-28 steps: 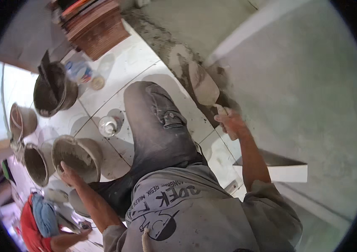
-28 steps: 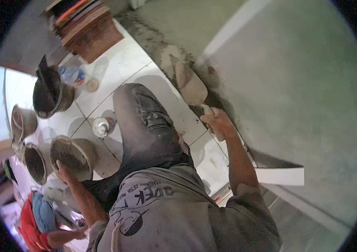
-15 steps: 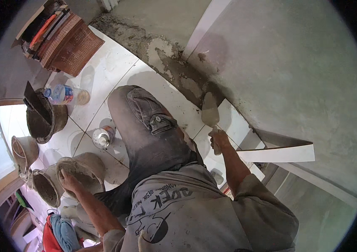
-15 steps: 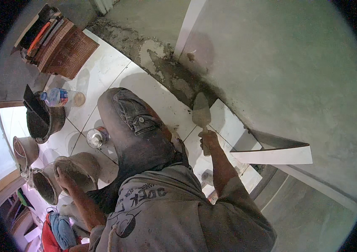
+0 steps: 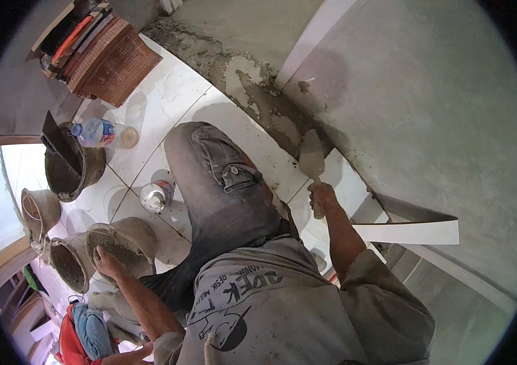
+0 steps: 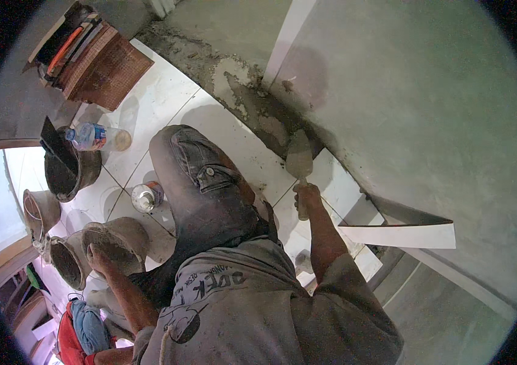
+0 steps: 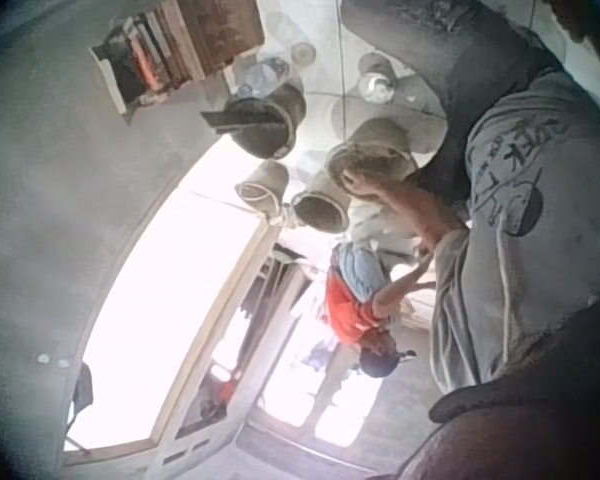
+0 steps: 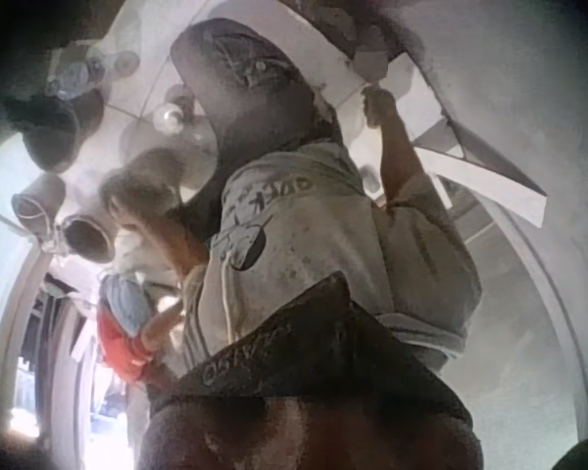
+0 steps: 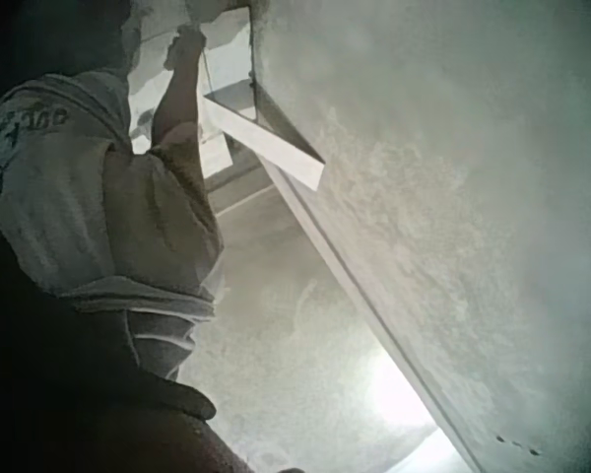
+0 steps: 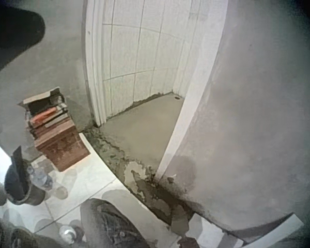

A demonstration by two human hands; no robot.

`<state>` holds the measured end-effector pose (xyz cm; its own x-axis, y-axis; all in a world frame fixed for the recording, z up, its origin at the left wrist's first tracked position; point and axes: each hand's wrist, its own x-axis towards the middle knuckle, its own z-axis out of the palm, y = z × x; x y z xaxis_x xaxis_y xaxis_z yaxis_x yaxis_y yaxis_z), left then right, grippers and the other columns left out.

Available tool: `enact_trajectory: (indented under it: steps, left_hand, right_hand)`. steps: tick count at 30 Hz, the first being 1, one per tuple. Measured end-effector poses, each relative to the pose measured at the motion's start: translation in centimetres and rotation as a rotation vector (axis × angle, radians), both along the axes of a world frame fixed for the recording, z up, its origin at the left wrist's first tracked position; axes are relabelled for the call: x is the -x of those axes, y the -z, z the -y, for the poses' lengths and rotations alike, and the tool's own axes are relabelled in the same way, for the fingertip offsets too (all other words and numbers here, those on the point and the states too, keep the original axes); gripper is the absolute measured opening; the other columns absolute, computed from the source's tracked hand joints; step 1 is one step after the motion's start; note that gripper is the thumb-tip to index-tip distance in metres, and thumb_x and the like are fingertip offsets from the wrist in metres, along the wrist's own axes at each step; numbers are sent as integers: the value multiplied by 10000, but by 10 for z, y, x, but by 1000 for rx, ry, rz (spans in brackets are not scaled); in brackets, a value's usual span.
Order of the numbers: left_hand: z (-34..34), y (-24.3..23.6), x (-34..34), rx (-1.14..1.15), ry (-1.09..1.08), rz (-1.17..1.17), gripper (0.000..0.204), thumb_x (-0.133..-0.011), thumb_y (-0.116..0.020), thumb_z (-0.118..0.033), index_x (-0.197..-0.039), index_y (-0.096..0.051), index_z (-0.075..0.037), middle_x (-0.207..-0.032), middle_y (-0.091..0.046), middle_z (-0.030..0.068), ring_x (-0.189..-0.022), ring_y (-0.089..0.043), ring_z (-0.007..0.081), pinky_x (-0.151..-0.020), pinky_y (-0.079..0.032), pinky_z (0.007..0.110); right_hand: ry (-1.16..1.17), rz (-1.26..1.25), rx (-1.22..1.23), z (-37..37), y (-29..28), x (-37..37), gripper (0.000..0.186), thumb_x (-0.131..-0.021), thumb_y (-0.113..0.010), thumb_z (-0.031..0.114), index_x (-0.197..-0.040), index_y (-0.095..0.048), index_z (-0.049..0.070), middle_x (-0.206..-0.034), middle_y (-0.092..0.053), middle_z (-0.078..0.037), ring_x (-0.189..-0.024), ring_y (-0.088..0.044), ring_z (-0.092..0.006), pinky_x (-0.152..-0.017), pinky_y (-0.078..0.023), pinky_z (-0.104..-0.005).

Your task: The person spreads mortar onto the floor using a trowel, lays ceramic tiles onto the surface, and taps them into place using a rubber mallet and by hand.

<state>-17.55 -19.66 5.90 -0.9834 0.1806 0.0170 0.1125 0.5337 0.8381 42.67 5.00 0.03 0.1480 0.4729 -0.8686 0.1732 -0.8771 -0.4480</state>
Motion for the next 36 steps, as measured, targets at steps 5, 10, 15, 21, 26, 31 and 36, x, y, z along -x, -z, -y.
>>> enact_trajectory:
  steps: [5, 10, 15, 21, 26, 31, 36]
  left_hand:
    - [2, 0, 1, 103, -30, -70, 411, -854, -529, -256, -1102, -553, 71, -1049, -591, 158, -906, -567, 246, -806, -453, 332]
    - [7, -2, 2, -26, -41, 33, 410, -855, -531, -261, -1103, -556, 63, -1053, -588, 165, -918, -565, 247, -823, -445, 327]
    - [7, -5, -4, 99, -36, -13, 410, -856, -529, -263, -1105, -557, 63, -1059, -588, 168, -929, -563, 252, -831, -441, 333]
    - [-9, -10, -10, 81, -87, 17, 419, -858, -528, -256, -1125, -542, 68, -1077, -584, 172, -942, -565, 255, -833, -441, 331]
    - [-16, -13, -17, 72, -80, -20, 433, -860, -529, -254, -1140, -526, 77, -1084, -582, 172, -951, -565, 256, -831, -442, 321]
    - [-8, -5, -14, 62, -26, -1, 432, -853, -540, -258, -1125, -539, 79, -1067, -592, 165, -933, -569, 248, -808, -445, 317]
    - [6, 7, -5, 67, -52, -10, 418, -845, -548, -258, -1088, -561, 82, -1025, -608, 162, -899, -573, 245, -806, -441, 325]
  right_hand:
    - [-51, 125, -5, -36, -6, 31, 133, -752, -609, 143, -809, -551, 37, -619, -508, -57, -467, -497, -172, -417, -453, -328]
    - [-146, 78, 49, -71, -5, 56, 120, -751, -598, 165, -717, -531, 71, -577, -496, -36, -463, -476, -158, -423, -417, -314]
    - [-177, 66, 54, -93, -5, 68, 103, -767, -585, 166, -724, -550, 80, -587, -502, -30, -471, -474, -158, -430, -413, -325]
    - [-160, 26, -13, -112, 3, 80, 124, -769, -583, 169, -724, -551, 58, -620, -524, -48, -481, -492, -162, -429, -405, -343]
    - [-509, 302, -78, -119, -1, 76, 205, -747, -593, 204, -796, -558, 8, -696, -573, -97, -600, -562, -203, -567, -463, -394]
    - [-856, 578, -227, -115, -6, 50, 341, -767, -562, 261, -981, -555, -4, -957, -605, -194, -821, -613, -277, -689, -497, -400]
    - [-1062, 757, -270, -88, -9, -13, 301, -726, -547, 233, -932, -592, 18, -988, -609, -208, -935, -577, -371, -770, -480, -421]
